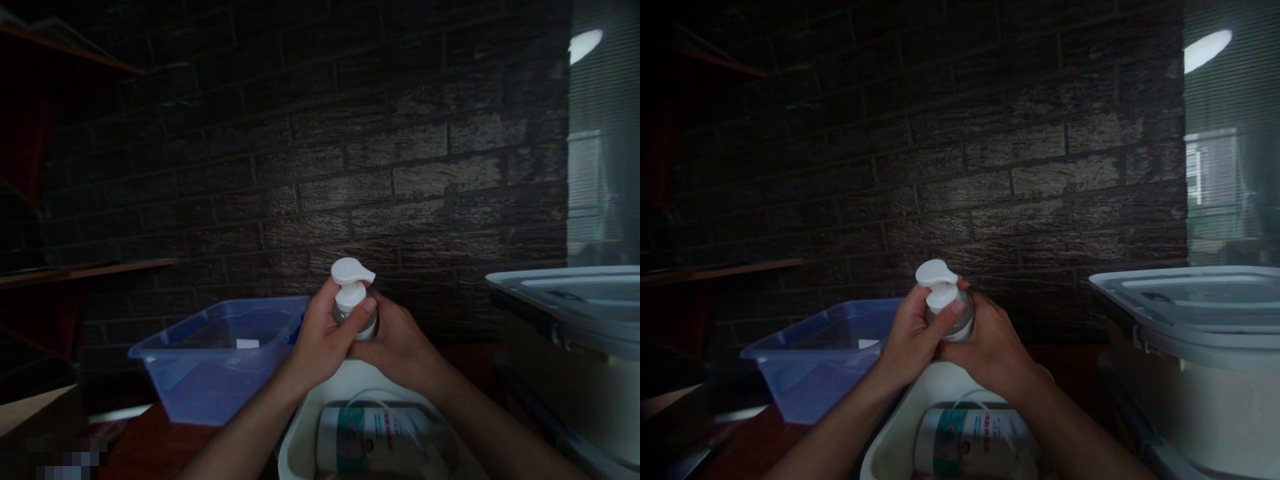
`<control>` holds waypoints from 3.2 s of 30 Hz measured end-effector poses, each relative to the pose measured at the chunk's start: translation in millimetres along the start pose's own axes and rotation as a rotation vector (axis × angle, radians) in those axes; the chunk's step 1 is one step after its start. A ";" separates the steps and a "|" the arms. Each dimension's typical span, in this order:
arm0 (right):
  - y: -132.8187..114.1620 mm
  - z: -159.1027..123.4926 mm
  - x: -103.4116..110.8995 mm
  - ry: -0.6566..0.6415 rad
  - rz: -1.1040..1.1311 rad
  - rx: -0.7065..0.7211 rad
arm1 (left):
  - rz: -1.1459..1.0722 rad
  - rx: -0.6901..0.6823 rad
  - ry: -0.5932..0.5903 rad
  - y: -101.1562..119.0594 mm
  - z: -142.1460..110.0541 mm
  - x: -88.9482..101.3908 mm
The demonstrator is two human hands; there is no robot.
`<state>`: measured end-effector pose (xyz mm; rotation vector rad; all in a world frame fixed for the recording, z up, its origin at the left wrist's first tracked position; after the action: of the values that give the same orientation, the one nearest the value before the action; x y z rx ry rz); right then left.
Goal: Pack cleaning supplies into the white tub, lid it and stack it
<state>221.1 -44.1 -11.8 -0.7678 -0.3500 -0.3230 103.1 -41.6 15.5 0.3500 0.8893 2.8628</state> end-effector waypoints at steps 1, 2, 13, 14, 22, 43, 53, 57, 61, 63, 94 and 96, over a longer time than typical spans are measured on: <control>-0.1 -0.1 0.0 0.001 0.009 0.001 | -0.007 0.012 -0.007 -1.0 0.3 -0.1; 0.1 -0.2 -0.1 0.003 0.019 0.004 | -0.015 0.025 -0.016 -1.9 0.7 -0.1; 5.8 0.0 -6.1 -0.034 0.019 -0.021 | -0.299 0.294 -0.136 -16.2 3.0 1.1; 6.1 0.0 -6.0 -0.033 0.012 -0.023 | -0.302 0.292 -0.139 -16.2 2.8 1.3; 4.4 -0.5 -5.4 -0.032 0.007 0.015 | -0.274 0.247 -0.170 -16.0 1.9 0.3; 12.6 -0.2 -9.7 -0.081 0.004 -0.058 | -0.422 0.233 -0.157 -15.1 2.3 1.4; 13.4 0.0 -10.7 -0.094 0.016 -0.074 | -0.427 0.291 -0.072 -21.3 1.0 4.6; 11.9 -0.7 -10.4 -0.081 0.053 -0.077 | -0.464 0.290 -0.053 -19.8 2.0 5.6; 10.6 0.6 -8.5 -0.055 0.087 -0.073 | -0.526 0.263 0.008 -16.3 6.3 9.8; 11.4 1.6 -10.6 -0.075 0.133 -0.077 | -0.552 0.252 0.072 -16.7 9.2 13.1; 6.5 1.3 -13.7 -0.078 0.345 -0.070 | -0.322 0.026 0.131 -14.9 3.8 18.0; 10.4 2.1 -8.1 -0.010 0.259 -0.088 | -0.303 0.035 0.171 -16.5 4.5 19.8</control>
<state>217.7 -34.3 -20.2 -0.8907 -0.2428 -0.0916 85.9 -21.9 13.3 -0.0272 0.9304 2.6267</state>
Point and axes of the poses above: each hand's wrist, its own z-axis towards the middle knuckle, its own x-axis out of the back of the hand, y = z × x, the point moved 7 cm from there along z, towards the middle knuckle, and after that the axes turned 5 degrees about -z, right-handed, at the moved point
